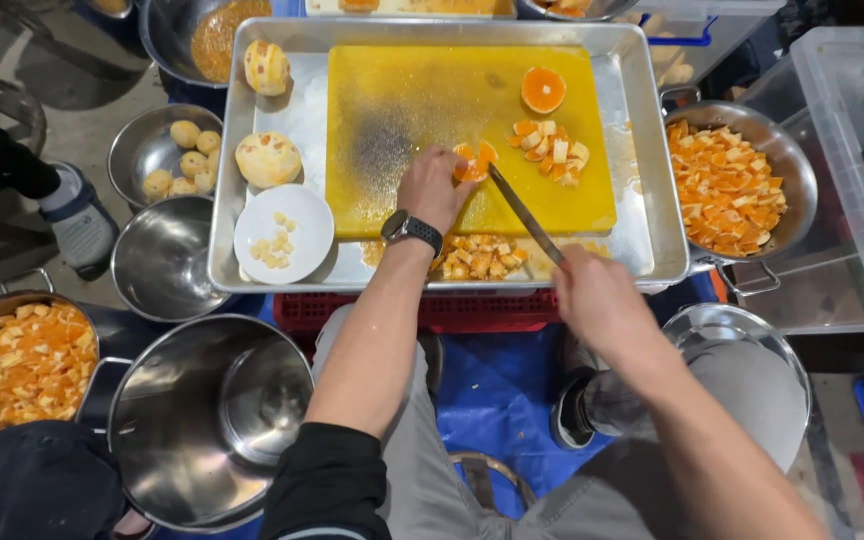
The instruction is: Slicing and dicing oranges on a cutting board using a knife in a food preparation setting.
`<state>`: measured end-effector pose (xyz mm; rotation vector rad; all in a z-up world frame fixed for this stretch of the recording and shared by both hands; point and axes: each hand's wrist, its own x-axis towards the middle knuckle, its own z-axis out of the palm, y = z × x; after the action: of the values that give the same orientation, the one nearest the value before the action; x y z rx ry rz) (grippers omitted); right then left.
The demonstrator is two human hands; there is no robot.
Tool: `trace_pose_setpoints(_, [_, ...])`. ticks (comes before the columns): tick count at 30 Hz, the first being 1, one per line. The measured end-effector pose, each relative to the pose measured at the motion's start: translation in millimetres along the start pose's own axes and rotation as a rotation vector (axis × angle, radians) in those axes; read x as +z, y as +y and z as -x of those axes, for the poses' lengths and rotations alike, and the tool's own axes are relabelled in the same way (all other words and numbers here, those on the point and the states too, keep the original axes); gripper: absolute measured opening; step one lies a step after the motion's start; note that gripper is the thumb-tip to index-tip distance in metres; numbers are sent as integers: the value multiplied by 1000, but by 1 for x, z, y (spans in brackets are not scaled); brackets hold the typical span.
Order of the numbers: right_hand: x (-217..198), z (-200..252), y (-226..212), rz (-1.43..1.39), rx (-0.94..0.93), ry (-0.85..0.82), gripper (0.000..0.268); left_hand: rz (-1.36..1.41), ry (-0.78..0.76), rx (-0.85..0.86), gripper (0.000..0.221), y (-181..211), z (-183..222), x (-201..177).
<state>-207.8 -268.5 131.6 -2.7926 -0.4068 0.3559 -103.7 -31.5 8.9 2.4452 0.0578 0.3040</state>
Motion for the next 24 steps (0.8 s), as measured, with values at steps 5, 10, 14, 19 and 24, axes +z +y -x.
trace_pose_setpoints(5, [13, -21, -15, -44, -126, 131, 25, -11, -7, 25, 23, 3, 1, -8])
trace_pose_setpoints(10, [18, -31, -18, 9, -115, 129, 24, 0, -31, 21, 24, 0, -2, -7])
trace_pose_setpoints(14, [13, -32, -31, 27, -99, 118, 23, 4, -22, 38, 25, -3, -3, -5])
trace_pose_setpoints(19, [19, -37, -37, 97, -101, 130, 23, 10, -19, 18, 22, 1, -2, -7])
trace_pose_setpoints(24, [23, -89, -50, 32, -94, 79, 25, 14, -28, 13, 20, 8, 4, -14])
